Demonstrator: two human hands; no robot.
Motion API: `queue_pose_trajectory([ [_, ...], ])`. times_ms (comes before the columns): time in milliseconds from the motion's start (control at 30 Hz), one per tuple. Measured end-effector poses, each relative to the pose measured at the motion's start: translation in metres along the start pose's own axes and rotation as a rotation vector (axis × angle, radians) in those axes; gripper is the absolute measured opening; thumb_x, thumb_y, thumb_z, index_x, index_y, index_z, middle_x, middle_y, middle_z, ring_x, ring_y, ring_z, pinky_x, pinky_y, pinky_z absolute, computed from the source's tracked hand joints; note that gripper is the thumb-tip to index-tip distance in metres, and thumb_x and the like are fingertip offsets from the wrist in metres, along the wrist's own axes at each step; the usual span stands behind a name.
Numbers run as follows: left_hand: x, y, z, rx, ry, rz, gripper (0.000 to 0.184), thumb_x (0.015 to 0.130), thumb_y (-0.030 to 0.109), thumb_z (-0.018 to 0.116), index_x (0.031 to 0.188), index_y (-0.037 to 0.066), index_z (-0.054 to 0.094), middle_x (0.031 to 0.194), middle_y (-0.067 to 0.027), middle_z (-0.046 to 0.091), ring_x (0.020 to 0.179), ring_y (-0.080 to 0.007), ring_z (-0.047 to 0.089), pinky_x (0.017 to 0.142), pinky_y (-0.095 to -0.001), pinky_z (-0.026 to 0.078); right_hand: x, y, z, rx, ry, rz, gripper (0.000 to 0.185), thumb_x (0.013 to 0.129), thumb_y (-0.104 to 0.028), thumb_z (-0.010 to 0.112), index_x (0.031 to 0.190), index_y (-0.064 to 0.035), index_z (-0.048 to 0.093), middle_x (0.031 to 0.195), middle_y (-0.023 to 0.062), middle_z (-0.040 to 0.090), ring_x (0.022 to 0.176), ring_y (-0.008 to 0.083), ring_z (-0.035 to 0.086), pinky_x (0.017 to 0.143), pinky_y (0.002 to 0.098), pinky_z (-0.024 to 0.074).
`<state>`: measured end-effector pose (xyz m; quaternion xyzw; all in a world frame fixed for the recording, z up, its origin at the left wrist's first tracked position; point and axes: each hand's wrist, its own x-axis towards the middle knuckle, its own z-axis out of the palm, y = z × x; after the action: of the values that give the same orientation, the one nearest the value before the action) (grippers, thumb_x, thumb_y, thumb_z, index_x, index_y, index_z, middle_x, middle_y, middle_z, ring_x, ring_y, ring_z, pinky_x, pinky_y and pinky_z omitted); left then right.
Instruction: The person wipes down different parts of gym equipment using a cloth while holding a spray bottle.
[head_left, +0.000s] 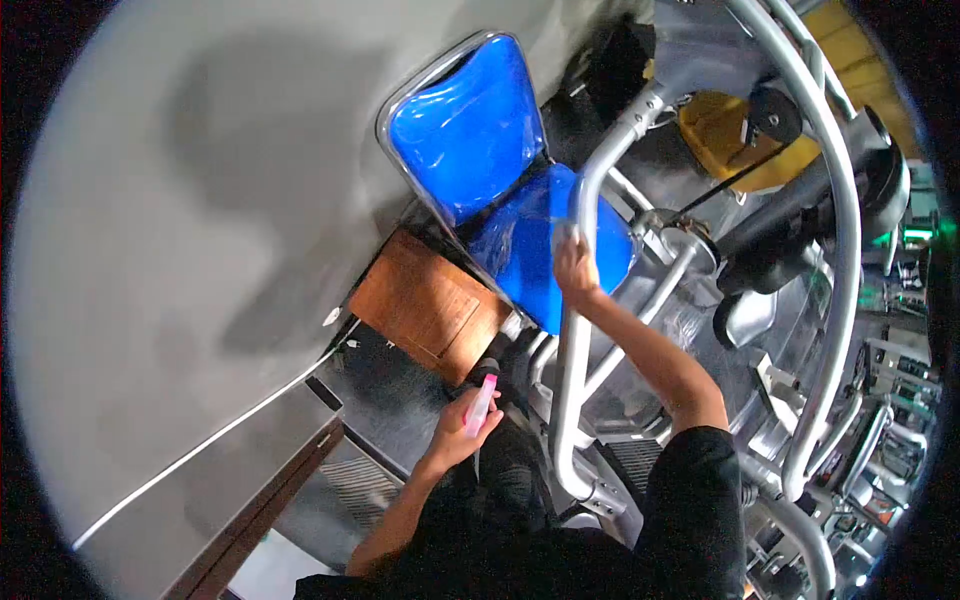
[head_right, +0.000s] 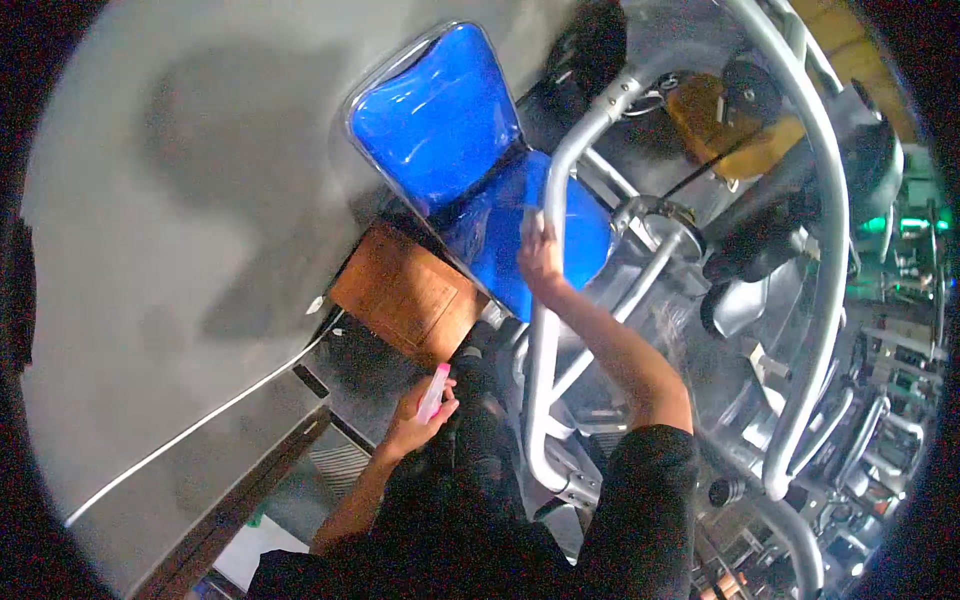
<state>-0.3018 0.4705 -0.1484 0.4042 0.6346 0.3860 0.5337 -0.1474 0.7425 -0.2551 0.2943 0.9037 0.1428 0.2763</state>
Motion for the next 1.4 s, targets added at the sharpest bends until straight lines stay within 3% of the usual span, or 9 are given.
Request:
queue_pose_trajectory([
  [167,0.007,0.002,0.004,-0.022,-0.062,0.012,0.016,0.080,0.009,0.067,0.090,0.004,0.056,0.093,-0.0096,0.063,0.088,-0.0231,0.062,0.077,-0.0334,0.048,-0.061,-0.010,0.029,0.533,0.459,0.207,0.040,0.080,-0.012,0.054,0.117,-0.0254,0.061,0.145,0.0044,0.034,0.132,0.0287,0.034,0.087,0.0344,0.0515],
  [333,0.000,-0.009,0.012,-0.068,-0.118,-0.005,0.016,0.081,0.007,0.067,0.092,0.003,0.056,0.086,-0.0063,0.060,0.083,-0.0196,0.061,0.076,-0.0319,0.048,-0.195,-0.112,0.030,0.942,0.384,0.363,0.050,0.078,0.000,0.056,0.126,-0.0148,0.052,0.142,0.0136,0.035,0.122,0.0405,0.043,0.093,0.0436,0.0461],
  [367,-0.002,-0.010,0.013,-0.065,-0.132,-0.003,0.016,0.081,0.007,0.067,0.092,0.003,0.056,0.086,-0.0063,0.060,0.083,-0.0196,0.061,0.076,-0.0319,0.048,-0.208,-0.141,0.034,1.160,0.382,0.559,0.049,0.079,-0.002,0.058,0.126,-0.0161,0.053,0.140,0.0140,0.038,0.121,0.0406,0.043,0.093,0.0441,0.0460],
  [600,-0.019,0.003,0.018,-0.091,-0.232,-0.100,0.025,0.084,0.009,0.064,0.107,0.005,0.054,0.078,0.0003,0.058,0.060,-0.0068,0.055,0.054,-0.0235,0.047,-0.178,-0.130,0.026,1.050,0.495,0.610,0.051,0.076,0.001,0.053,0.124,-0.0178,0.056,0.138,0.0228,0.039,0.126,0.0392,0.040,0.098,0.0412,0.0412],
  [633,-0.022,0.006,0.017,-0.104,-0.225,-0.095,0.026,0.085,0.009,0.064,0.109,0.005,0.054,0.077,0.0006,0.058,0.057,-0.0060,0.054,0.051,-0.0224,0.046,-0.151,-0.111,0.021,1.024,0.474,0.692,0.062,0.076,0.004,0.046,0.130,-0.0250,0.050,0.142,0.0163,0.037,0.130,0.0342,0.037,0.095,0.0376,0.0448],
  [833,-0.034,0.008,0.010,-0.045,-0.262,-0.053,0.028,0.085,0.008,0.063,0.110,0.004,0.053,0.078,-0.0006,0.057,0.058,-0.0068,0.053,0.052,-0.0226,0.046,-0.030,-0.028,0.002,1.061,0.575,0.931,0.057,0.078,0.000,0.052,0.131,-0.0207,0.047,0.140,0.0184,0.037,0.125,0.0391,0.039,0.093,0.0431,0.0455],
  [1000,-0.043,0.003,0.003,-0.103,-0.260,-0.067,0.028,0.085,0.007,0.063,0.111,0.005,0.053,0.079,-0.0011,0.056,0.058,-0.0069,0.053,0.052,-0.0229,0.046,-0.094,-0.090,0.008,0.912,0.594,0.788,0.067,0.071,0.008,0.052,0.129,-0.0238,0.050,0.141,0.0137,0.037,0.125,0.0369,0.039,0.096,0.0403,0.0447],
  [1100,-0.048,0.000,0.000,-0.086,-0.241,-0.035,0.027,0.085,0.006,0.063,0.110,0.004,0.052,0.080,-0.0014,0.056,0.058,-0.0072,0.053,0.052,-0.0230,0.046,-0.175,-0.139,-0.007,0.968,0.383,0.720,0.063,0.073,0.005,0.053,0.129,-0.0224,0.050,0.142,0.0153,0.035,0.127,0.0381,0.036,0.098,0.0427,0.0424],
  [1400,-0.050,-0.011,-0.014,-0.092,-0.238,-0.051,0.029,0.085,0.006,0.062,0.112,0.003,0.052,0.082,-0.0022,0.057,0.057,-0.0080,0.054,0.052,-0.0234,0.046,-0.229,-0.171,0.015,1.283,0.397,0.906,0.071,0.072,-0.001,0.063,0.137,-0.0110,0.038,0.133,0.0195,0.045,0.116,0.0377,0.048,0.098,0.0448,0.0399],
])
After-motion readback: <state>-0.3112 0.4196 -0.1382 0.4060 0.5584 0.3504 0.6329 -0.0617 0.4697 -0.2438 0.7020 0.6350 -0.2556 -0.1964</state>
